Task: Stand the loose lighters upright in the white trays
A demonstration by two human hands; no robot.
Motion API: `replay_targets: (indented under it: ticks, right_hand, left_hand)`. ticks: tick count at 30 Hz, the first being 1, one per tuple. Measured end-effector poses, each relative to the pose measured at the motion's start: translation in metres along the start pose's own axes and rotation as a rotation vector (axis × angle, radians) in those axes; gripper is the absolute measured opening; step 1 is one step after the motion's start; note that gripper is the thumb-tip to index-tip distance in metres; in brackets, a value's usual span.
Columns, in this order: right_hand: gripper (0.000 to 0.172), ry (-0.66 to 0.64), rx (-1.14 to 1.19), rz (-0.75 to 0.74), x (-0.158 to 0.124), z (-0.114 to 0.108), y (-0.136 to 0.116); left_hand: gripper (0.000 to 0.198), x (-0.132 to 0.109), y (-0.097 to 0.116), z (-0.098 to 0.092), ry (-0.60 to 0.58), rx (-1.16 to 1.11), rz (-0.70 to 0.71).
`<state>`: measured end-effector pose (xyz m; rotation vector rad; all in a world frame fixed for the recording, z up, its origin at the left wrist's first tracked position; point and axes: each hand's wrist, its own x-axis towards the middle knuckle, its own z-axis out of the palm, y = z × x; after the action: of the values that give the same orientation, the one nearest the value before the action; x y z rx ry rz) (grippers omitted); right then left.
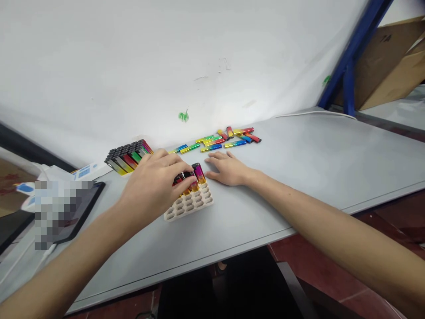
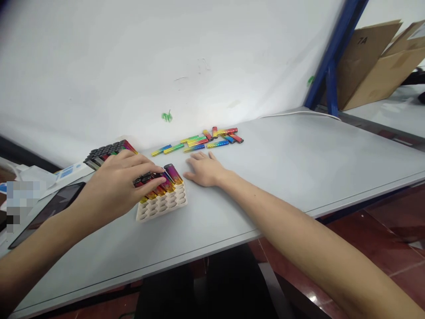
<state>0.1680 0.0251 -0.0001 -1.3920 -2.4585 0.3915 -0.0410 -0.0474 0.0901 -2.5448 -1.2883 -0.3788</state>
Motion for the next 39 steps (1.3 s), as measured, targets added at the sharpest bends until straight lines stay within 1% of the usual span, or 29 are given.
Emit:
replay_targets:
  ticks: [2,4,5,7,8,9,10,11,12,13,14,16,17,19,24,27,29,31,33,35,39]
  right_hand:
    - [0.062,0.006,0.001,-0.006,0.0,0.001,0.001]
    - [0.061,0.009,0.006,-0.013,0.001,0.0,0.0]
    - [0.06,0.009,0.008,-0.015,0.001,0.0,0.0]
    - [0.06,0.003,0.011,-0.008,0.001,0.0,-0.001]
    - [0.061,0.001,0.012,-0.001,0.001,-0.001,-0.001]
    - [0.061,0.0,0.012,0.006,0.001,-0.001,-0.002]
    - [0.061,0.001,0.011,0.011,0.001,-0.001,-0.002]
    - [0.061,0.003,0.011,0.012,0.001,-0.001,-0.002]
    - [0.061,0.005,0.009,0.007,0.001,-0.001,-0.002]
    - [0.06,0.007,0.007,0.0,0.001,-0.001,-0.002]
    - [0.06,0.008,0.005,-0.005,0.001,0.0,-0.002]
    - [0.06,0.012,0.002,-0.009,0.001,0.0,-0.001]
    - [0.059,0.014,0.001,-0.01,0.001,0.0,-0.001]
    - [0.058,0.019,0.004,-0.013,0.001,0.0,-0.001]
    - [0.058,0.033,0.01,-0.026,0.0,0.001,0.0]
    - [0.057,0.041,0.003,-0.026,0.001,0.001,0.0]
    - [0.057,0.04,-0.001,-0.017,0.001,0.001,0.0]
    - [0.057,0.04,-0.007,-0.017,0.001,0.001,0.001]
    - [0.057,0.041,-0.011,-0.023,0.0,0.0,0.001]
    - [0.057,0.037,-0.014,-0.023,0.0,0.0,0.001]
    - [0.058,0.022,-0.022,-0.007,-0.001,-0.001,0.0]
  left_hand:
    - [0.035,0.001,-0.003,-0.003,0.029,0.011,0.02]
    - [0.04,0.006,-0.013,-0.008,0.044,-0.006,-0.012]
    - [0.041,0.01,-0.021,-0.009,0.037,-0.021,-0.063]
    - [0.044,0.022,-0.044,-0.005,0.057,-0.03,-0.264]
    - [0.043,0.028,-0.057,0.001,0.047,-0.058,-0.367]
    - [0.043,0.035,-0.071,0.009,0.008,-0.097,-0.432]
    - [0.043,0.042,-0.084,0.021,-0.055,-0.116,-0.453]
    - [0.044,0.049,-0.096,0.034,-0.128,-0.117,-0.427]
    - [0.045,0.055,-0.106,0.048,-0.208,-0.113,-0.372]
    - [0.049,0.06,-0.115,0.061,-0.25,-0.088,-0.288]
    - [0.055,0.064,-0.121,0.074,-0.26,-0.04,-0.2]
    - [0.062,0.069,-0.128,0.093,-0.29,0.025,-0.143]
    - [0.062,0.07,-0.129,0.099,-0.314,0.051,-0.137]
    - [0.06,0.067,-0.129,0.105,-0.332,0.097,-0.181]
    - [0.049,0.044,-0.128,0.106,-0.244,0.105,-0.35]
    - [0.044,0.026,-0.129,0.105,-0.277,0.043,-0.436]
    - [0.034,0.014,-0.126,0.101,-0.28,-0.042,-0.443]
    - [0.027,0.002,-0.118,0.095,-0.228,-0.141,-0.442]
    - [0.03,-0.009,-0.107,0.087,-0.166,-0.23,-0.488]
    - [0.033,-0.015,-0.095,0.079,-0.119,-0.306,-0.578]
    - [0.031,-0.02,-0.082,0.071,-0.048,-0.452,-0.675]
